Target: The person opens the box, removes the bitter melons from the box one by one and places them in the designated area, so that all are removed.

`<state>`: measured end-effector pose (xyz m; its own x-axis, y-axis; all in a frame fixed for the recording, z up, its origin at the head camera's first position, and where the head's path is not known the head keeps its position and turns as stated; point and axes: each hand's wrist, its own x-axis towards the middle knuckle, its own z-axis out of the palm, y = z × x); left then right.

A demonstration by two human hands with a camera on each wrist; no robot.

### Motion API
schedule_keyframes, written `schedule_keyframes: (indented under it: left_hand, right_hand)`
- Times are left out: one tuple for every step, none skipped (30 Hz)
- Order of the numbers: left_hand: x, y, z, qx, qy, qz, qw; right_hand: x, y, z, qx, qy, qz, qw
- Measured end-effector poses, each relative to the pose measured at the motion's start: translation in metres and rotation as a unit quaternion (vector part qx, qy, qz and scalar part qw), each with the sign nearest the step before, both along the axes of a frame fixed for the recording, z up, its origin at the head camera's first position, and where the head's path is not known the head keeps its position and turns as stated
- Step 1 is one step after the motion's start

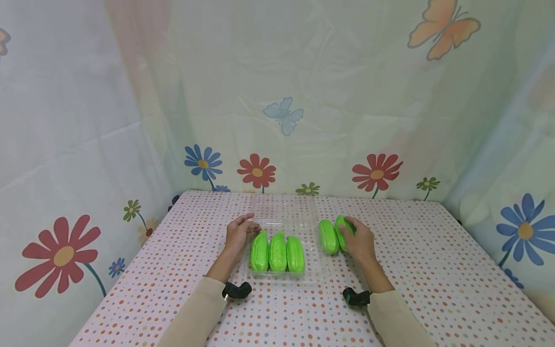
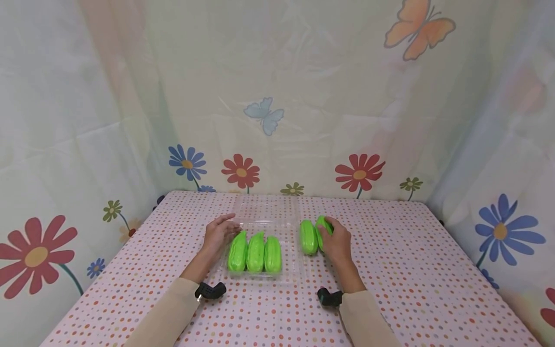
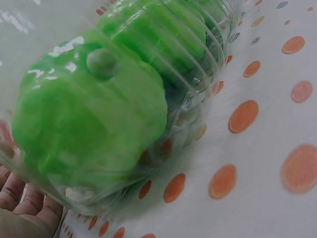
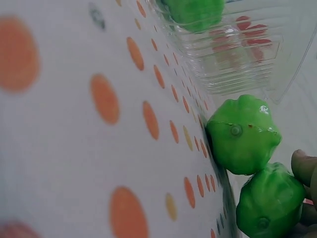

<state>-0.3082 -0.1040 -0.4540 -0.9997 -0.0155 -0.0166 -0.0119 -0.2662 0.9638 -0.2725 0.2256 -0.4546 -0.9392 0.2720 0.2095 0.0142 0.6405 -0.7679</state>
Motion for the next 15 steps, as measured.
schedule_keyframes:
  left_hand:
    - [-0.0028, 0.0003, -0.0033, -0.001, 0.001, 0.003, 1.0000]
    - [-0.0057, 0.0006, -0.0067, -0.001, 0.002, 0.006, 1.0000]
    - [-0.0085, 0.0008, -0.0102, -0.001, 0.002, 0.009, 1.0000]
    - [-0.0085, 0.0013, -0.0108, 0.000, 0.004, 0.012, 0.9999]
    - [-0.0084, 0.0017, -0.0108, 0.000, 0.006, 0.014, 0.9999]
    - [-0.0083, 0.0019, -0.0109, -0.001, 0.008, 0.015, 0.9999]
    - [-0.0086, 0.0021, -0.0109, -0.001, 0.008, 0.016, 0.9998]
    - [-0.0087, 0.0021, -0.0111, -0.001, 0.009, 0.017, 0.9998]
    - [-0.0089, 0.0021, -0.0113, -0.001, 0.009, 0.018, 0.9998]
    - [-0.0091, 0.0020, -0.0114, 0.000, 0.010, 0.018, 0.9998]
    - [-0.0091, 0.0020, -0.0116, 0.001, 0.010, 0.018, 0.9998]
    - [-0.0091, 0.0020, -0.0118, 0.002, 0.011, 0.018, 0.9998]
    - [-0.0092, 0.0019, -0.0119, 0.003, 0.011, 0.019, 0.9998]
    - [-0.0090, 0.0019, -0.0121, 0.004, 0.011, 0.019, 0.9998]
    - [-0.0090, 0.0019, -0.0123, 0.005, 0.011, 0.020, 0.9997]
  right_hand:
    - [-0.0001, -0.0001, 0.0001, 0.000, -0.001, 0.001, 1.000]
    - [-0.0003, -0.0001, 0.0000, -0.001, -0.004, 0.002, 1.000]
    - [-0.0004, -0.0001, 0.0000, -0.001, -0.005, 0.002, 1.000]
    - [-0.0006, 0.0000, 0.0000, -0.001, -0.005, 0.003, 1.000]
    - [-0.0008, 0.0000, 0.0000, 0.000, -0.007, 0.003, 1.000]
    - [-0.0007, -0.0001, 0.0003, 0.000, -0.008, 0.003, 1.000]
    - [-0.0007, 0.0000, 0.0003, 0.001, -0.009, 0.004, 1.000]
    - [-0.0008, 0.0003, 0.0003, 0.002, -0.010, 0.004, 1.000]
    - [-0.0008, 0.0005, 0.0002, 0.004, -0.011, 0.005, 1.000]
    - [-0.0009, 0.0007, 0.0001, 0.005, -0.012, 0.005, 1.000]
    - [-0.0010, 0.0009, -0.0001, 0.006, -0.013, 0.005, 1.000]
    - [-0.0012, 0.0011, -0.0005, 0.006, -0.015, 0.005, 1.000]
    - [-0.0014, 0.0014, -0.0011, 0.007, -0.017, 0.005, 1.000]
    - [-0.0017, 0.0016, -0.0017, 0.007, -0.019, 0.004, 1.000]
    - [-0.0018, 0.0018, -0.0025, 0.007, -0.022, 0.004, 1.000]
